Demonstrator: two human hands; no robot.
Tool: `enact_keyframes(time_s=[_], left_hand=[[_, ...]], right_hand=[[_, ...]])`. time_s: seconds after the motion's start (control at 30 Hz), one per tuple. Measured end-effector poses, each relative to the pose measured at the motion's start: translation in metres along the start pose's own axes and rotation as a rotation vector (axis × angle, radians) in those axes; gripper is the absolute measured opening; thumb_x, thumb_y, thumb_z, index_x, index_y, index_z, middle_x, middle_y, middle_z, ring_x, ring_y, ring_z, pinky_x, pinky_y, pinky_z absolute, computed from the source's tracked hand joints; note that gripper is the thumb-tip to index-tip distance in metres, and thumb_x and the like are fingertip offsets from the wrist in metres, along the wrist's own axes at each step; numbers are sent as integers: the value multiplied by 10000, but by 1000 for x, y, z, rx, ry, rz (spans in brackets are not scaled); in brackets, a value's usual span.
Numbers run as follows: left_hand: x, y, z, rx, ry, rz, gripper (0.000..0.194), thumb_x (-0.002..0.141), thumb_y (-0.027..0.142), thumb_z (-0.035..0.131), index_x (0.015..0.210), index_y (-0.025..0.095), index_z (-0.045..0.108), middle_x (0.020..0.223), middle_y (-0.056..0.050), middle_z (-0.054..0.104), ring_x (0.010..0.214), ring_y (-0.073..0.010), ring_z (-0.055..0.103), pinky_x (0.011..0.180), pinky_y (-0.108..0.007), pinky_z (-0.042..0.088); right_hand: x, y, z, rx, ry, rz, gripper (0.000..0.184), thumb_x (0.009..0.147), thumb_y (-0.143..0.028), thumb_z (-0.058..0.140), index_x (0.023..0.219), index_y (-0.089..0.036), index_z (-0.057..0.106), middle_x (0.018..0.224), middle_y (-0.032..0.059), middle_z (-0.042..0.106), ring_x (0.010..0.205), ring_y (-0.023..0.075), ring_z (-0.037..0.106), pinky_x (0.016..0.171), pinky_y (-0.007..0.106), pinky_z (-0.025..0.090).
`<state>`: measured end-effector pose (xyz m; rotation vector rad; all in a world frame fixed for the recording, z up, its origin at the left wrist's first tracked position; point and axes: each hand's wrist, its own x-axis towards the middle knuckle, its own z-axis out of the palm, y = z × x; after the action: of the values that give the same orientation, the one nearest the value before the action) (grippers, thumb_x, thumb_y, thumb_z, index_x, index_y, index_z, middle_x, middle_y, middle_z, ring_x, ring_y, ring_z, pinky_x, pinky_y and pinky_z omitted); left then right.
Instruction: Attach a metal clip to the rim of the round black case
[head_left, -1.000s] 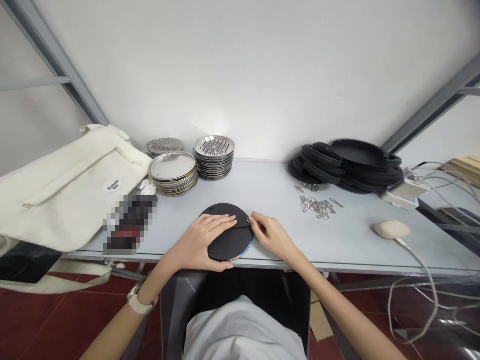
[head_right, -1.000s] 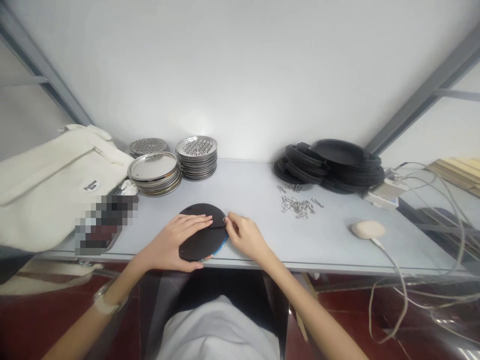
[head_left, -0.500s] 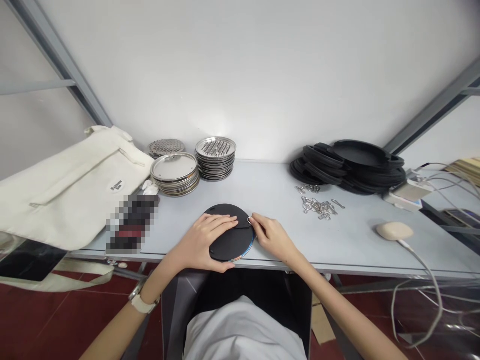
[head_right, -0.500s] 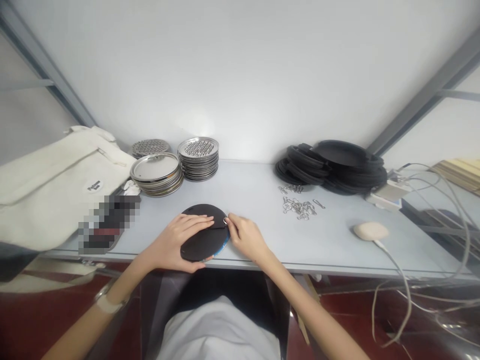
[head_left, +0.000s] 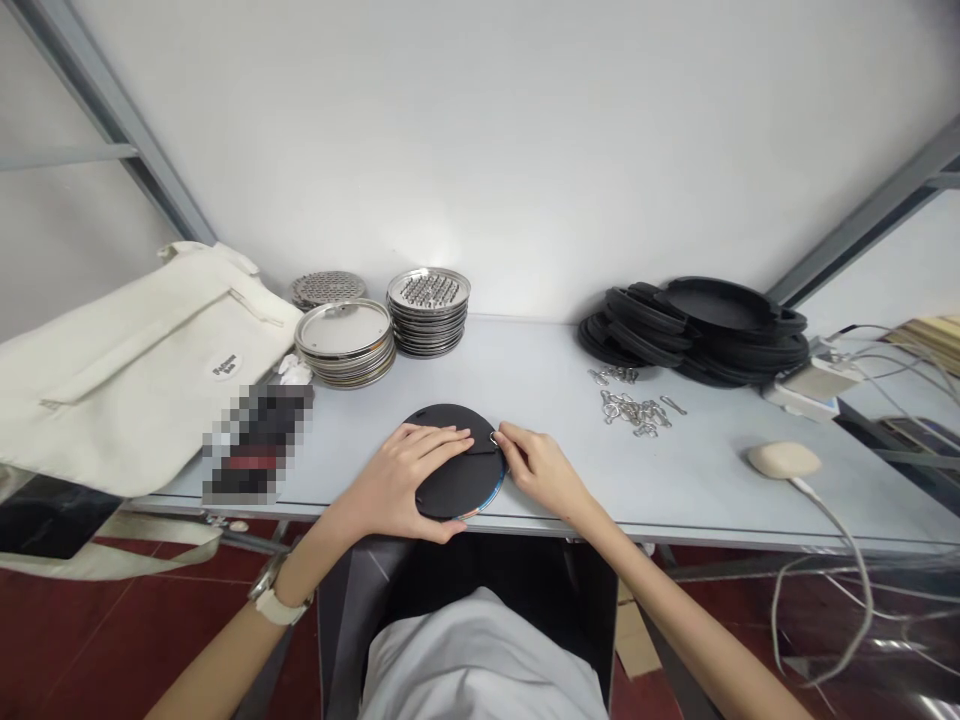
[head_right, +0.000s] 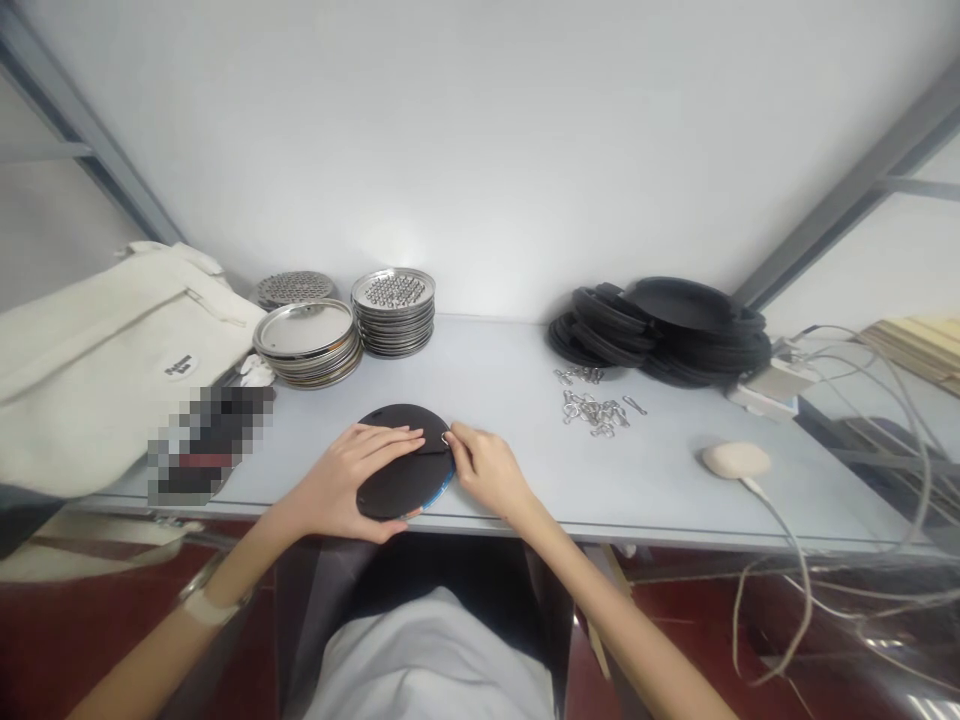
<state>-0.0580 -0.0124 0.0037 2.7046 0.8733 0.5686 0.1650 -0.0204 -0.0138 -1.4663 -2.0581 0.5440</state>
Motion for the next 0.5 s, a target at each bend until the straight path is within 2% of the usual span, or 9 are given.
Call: enact_keyframes(time_s=[0.23, 0.5], left_hand=[[1, -3, 2, 24, 5, -20, 803, 660, 432, 682, 1381, 250, 376, 1388, -72, 456, 1264, -285, 426, 1043, -410, 300], [1, -4, 4, 63, -10, -30, 778, 688, 410, 655, 1388, 240, 362, 1422, -61, 414, 1290, -274, 393, 1060, -410, 286]], right_hand=[[-2, 7, -6, -3, -2, -12, 281, 948, -284, 332, 690, -215, 417, 548, -36, 426, 483, 121, 372, 527, 236, 281], [-4, 11, -5, 75, 14, 14, 308, 939, -325, 354, 653, -210, 352, 527, -60, 353, 471, 101, 329, 506, 229, 258]])
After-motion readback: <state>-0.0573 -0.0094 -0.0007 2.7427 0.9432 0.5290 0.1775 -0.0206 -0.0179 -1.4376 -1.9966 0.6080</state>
